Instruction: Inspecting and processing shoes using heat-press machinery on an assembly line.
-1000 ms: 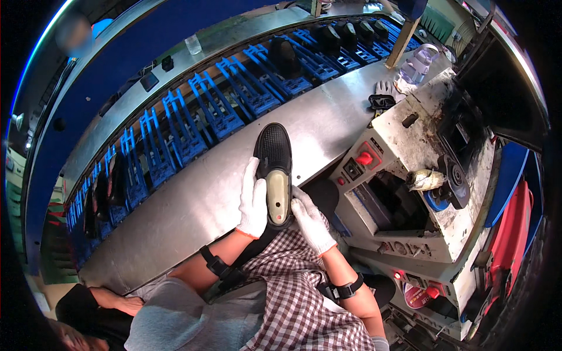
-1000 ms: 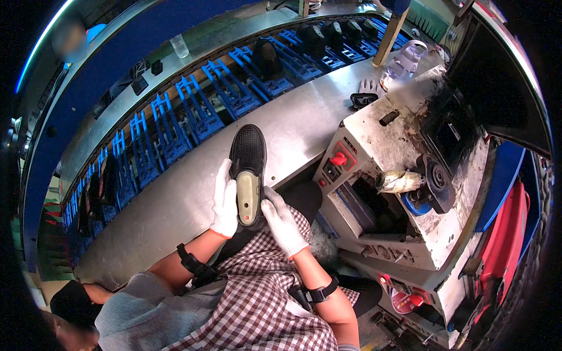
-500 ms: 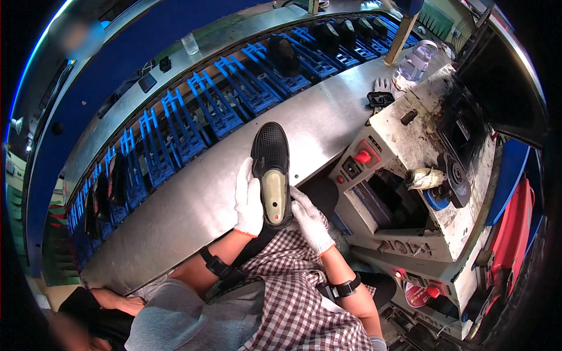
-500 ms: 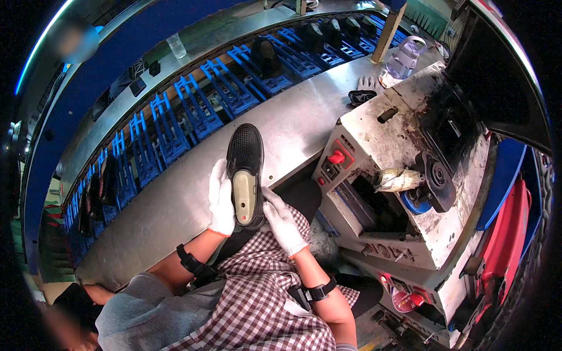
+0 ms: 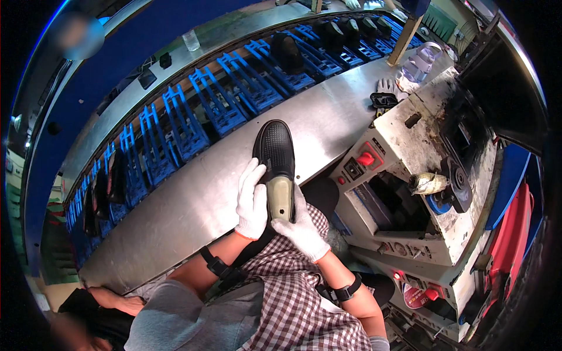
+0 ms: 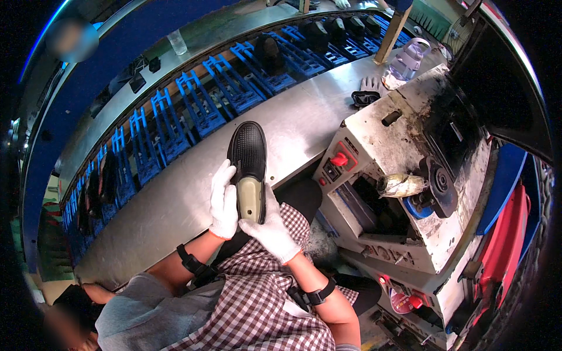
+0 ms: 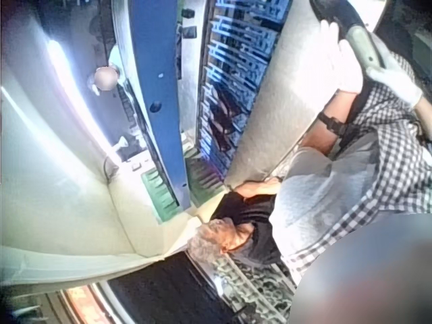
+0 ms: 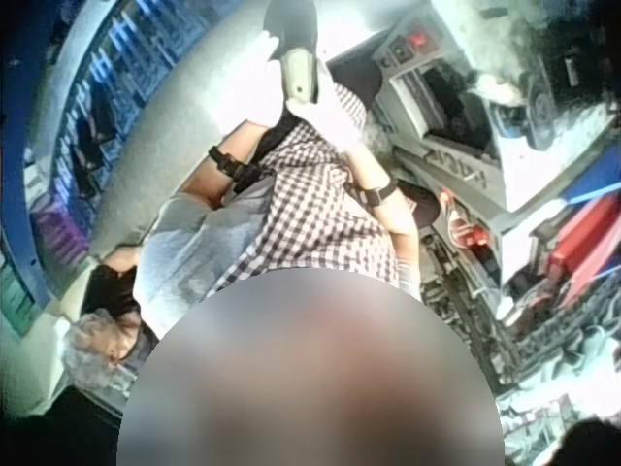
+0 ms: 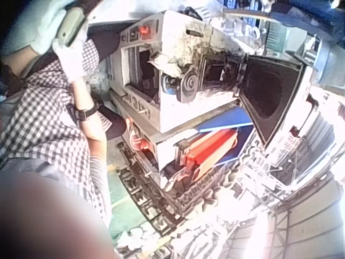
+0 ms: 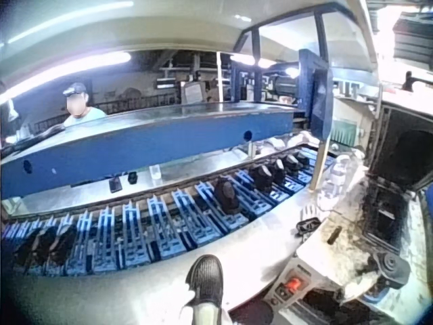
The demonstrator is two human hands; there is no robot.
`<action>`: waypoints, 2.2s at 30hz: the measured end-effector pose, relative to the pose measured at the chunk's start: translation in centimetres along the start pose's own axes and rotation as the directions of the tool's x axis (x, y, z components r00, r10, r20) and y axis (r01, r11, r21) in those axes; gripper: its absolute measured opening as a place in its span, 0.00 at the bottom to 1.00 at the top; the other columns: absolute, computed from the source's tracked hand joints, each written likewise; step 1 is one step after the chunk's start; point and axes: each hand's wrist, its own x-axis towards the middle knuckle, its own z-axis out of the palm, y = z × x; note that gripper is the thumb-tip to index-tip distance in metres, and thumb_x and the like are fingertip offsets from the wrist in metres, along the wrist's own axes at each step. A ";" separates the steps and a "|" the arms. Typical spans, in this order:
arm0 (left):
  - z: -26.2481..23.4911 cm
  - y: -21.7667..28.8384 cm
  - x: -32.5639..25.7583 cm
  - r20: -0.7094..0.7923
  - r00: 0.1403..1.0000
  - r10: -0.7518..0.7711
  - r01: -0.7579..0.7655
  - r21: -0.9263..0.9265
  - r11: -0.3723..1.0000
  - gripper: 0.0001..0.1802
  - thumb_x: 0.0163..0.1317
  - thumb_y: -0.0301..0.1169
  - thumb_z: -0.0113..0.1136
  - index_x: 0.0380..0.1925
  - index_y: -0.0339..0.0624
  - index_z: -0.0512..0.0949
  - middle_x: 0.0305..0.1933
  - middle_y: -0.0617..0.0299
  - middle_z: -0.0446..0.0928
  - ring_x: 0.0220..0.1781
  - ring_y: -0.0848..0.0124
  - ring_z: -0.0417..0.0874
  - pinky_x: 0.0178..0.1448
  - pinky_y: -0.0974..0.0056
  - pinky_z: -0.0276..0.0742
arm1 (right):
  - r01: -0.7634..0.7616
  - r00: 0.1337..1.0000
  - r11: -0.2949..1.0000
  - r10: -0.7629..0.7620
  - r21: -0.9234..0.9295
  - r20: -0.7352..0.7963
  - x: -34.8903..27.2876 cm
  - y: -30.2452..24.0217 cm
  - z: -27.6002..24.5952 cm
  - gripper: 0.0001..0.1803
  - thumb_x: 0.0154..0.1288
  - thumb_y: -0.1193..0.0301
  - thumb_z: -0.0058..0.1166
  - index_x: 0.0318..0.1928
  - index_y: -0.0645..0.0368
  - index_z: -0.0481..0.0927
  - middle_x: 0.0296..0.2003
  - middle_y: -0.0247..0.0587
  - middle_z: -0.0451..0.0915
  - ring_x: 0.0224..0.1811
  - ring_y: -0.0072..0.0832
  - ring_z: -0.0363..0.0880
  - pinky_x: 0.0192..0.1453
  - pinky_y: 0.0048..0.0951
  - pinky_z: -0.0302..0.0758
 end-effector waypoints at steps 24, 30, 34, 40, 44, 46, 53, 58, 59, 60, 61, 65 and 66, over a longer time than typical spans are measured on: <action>1.0 -0.7 1.0 0.098 0.911 -0.401 0.394 -0.495 0.774 0.34 0.78 0.29 0.49 0.80 0.34 0.53 0.78 0.46 0.64 0.75 0.62 0.69 0.80 0.60 0.60 | 0.075 0.997 0.994 -0.076 0.078 0.002 -1.6 3.0 -0.2 0.73 0.46 0.65 0.80 0.83 0.64 0.40 0.80 0.57 0.53 0.84 0.46 0.48 0.86 0.40 0.46; 0.9 -0.3 1.7 0.129 0.916 -0.380 0.365 -0.658 0.658 0.28 0.79 0.33 0.46 0.75 0.32 0.63 0.72 0.49 0.72 0.73 0.63 0.72 0.79 0.60 0.63 | 0.123 0.992 0.990 -0.124 -0.061 -0.012 -1.9 2.7 0.0 0.76 0.40 0.66 0.82 0.83 0.64 0.41 0.76 0.59 0.56 0.82 0.50 0.53 0.85 0.42 0.51; 0.5 -0.1 1.7 0.159 0.896 -0.414 0.412 -0.646 0.643 0.26 0.80 0.35 0.45 0.71 0.31 0.69 0.69 0.52 0.76 0.69 0.65 0.75 0.76 0.61 0.67 | 0.209 0.976 0.947 -0.218 -0.245 -0.008 -2.1 2.2 -0.1 0.78 0.36 0.66 0.84 0.82 0.65 0.41 0.72 0.59 0.60 0.79 0.52 0.58 0.83 0.43 0.58; 0.4 -0.2 1.5 0.165 0.896 -0.412 0.420 -0.619 0.664 0.26 0.82 0.37 0.43 0.70 0.29 0.70 0.69 0.53 0.75 0.71 0.66 0.74 0.78 0.60 0.63 | 0.213 0.973 0.913 -0.230 -0.348 -0.008 -2.2 1.8 -0.1 0.78 0.37 0.65 0.84 0.82 0.66 0.40 0.72 0.59 0.60 0.78 0.53 0.59 0.83 0.43 0.59; 0.6 -0.4 1.5 0.151 0.888 -0.435 0.411 -0.686 0.600 0.25 0.81 0.35 0.45 0.69 0.29 0.70 0.67 0.53 0.77 0.68 0.66 0.76 0.75 0.62 0.68 | 0.220 0.972 0.931 -0.233 -0.292 -0.010 -2.2 1.9 -0.1 0.78 0.37 0.64 0.84 0.82 0.66 0.40 0.73 0.60 0.59 0.78 0.53 0.58 0.83 0.43 0.58; 0.7 -0.5 1.5 0.137 0.883 -0.449 0.420 -0.656 0.627 0.24 0.81 0.35 0.46 0.69 0.29 0.71 0.67 0.53 0.77 0.67 0.67 0.76 0.75 0.62 0.68 | 0.244 0.965 0.914 -0.260 -0.324 -0.006 -2.2 2.0 -0.2 0.79 0.37 0.63 0.84 0.82 0.66 0.39 0.74 0.60 0.58 0.79 0.53 0.58 0.83 0.43 0.57; 0.6 -0.5 1.5 0.159 0.896 -0.414 0.401 -0.690 0.603 0.24 0.81 0.34 0.46 0.69 0.29 0.71 0.66 0.52 0.77 0.67 0.66 0.77 0.75 0.62 0.68 | 0.209 0.975 0.925 -0.221 -0.316 -0.003 -2.2 2.4 -0.1 0.79 0.38 0.62 0.84 0.82 0.66 0.38 0.75 0.60 0.58 0.79 0.53 0.58 0.84 0.43 0.57; 0.6 -0.5 1.6 0.154 0.889 -0.431 0.414 -0.672 0.614 0.24 0.81 0.34 0.45 0.69 0.29 0.71 0.66 0.52 0.78 0.67 0.66 0.77 0.74 0.62 0.69 | 0.229 0.969 0.914 -0.246 -0.335 -0.011 -2.2 2.3 -0.1 0.79 0.38 0.62 0.84 0.82 0.65 0.38 0.74 0.60 0.59 0.79 0.53 0.59 0.83 0.43 0.58; 0.6 -0.5 1.6 0.154 0.893 -0.423 0.407 -0.675 0.615 0.24 0.81 0.34 0.45 0.69 0.29 0.71 0.66 0.52 0.78 0.67 0.66 0.77 0.74 0.62 0.69 | 0.225 0.971 0.921 -0.239 -0.317 -0.007 -2.2 2.3 -0.1 0.79 0.38 0.62 0.84 0.82 0.65 0.38 0.74 0.60 0.59 0.79 0.53 0.59 0.83 0.43 0.58; 0.5 -0.4 1.6 0.155 0.895 -0.418 0.404 -0.681 0.611 0.24 0.81 0.34 0.46 0.68 0.29 0.71 0.66 0.52 0.78 0.67 0.66 0.77 0.74 0.62 0.69 | 0.213 0.974 0.921 -0.227 -0.326 -0.007 -2.2 2.2 -0.1 0.79 0.38 0.61 0.84 0.82 0.66 0.39 0.74 0.60 0.59 0.78 0.53 0.59 0.83 0.43 0.59; 0.5 -0.3 1.6 0.155 0.892 -0.424 0.407 -0.682 0.607 0.24 0.81 0.34 0.46 0.68 0.30 0.71 0.66 0.52 0.78 0.67 0.66 0.78 0.74 0.62 0.69 | 0.212 0.973 0.912 -0.230 -0.351 -0.009 -2.3 2.1 -0.1 0.79 0.38 0.61 0.84 0.82 0.66 0.39 0.74 0.60 0.59 0.78 0.53 0.60 0.82 0.42 0.59; 0.6 -0.2 1.5 0.175 0.880 -0.441 0.428 -0.694 0.579 0.25 0.81 0.37 0.44 0.66 0.29 0.72 0.64 0.54 0.77 0.67 0.67 0.75 0.75 0.61 0.64 | 0.213 0.973 0.910 -0.229 -0.356 -0.004 -2.2 2.1 -0.1 0.79 0.38 0.61 0.84 0.82 0.66 0.39 0.73 0.60 0.60 0.78 0.53 0.60 0.82 0.42 0.59; 0.6 -0.2 1.5 0.173 0.879 -0.444 0.429 -0.693 0.580 0.24 0.81 0.37 0.44 0.66 0.29 0.73 0.64 0.54 0.78 0.67 0.67 0.75 0.75 0.62 0.65 | 0.223 0.971 0.911 -0.239 -0.348 -0.004 -2.2 2.1 -0.1 0.79 0.38 0.61 0.84 0.82 0.66 0.39 0.73 0.60 0.59 0.78 0.53 0.60 0.83 0.42 0.59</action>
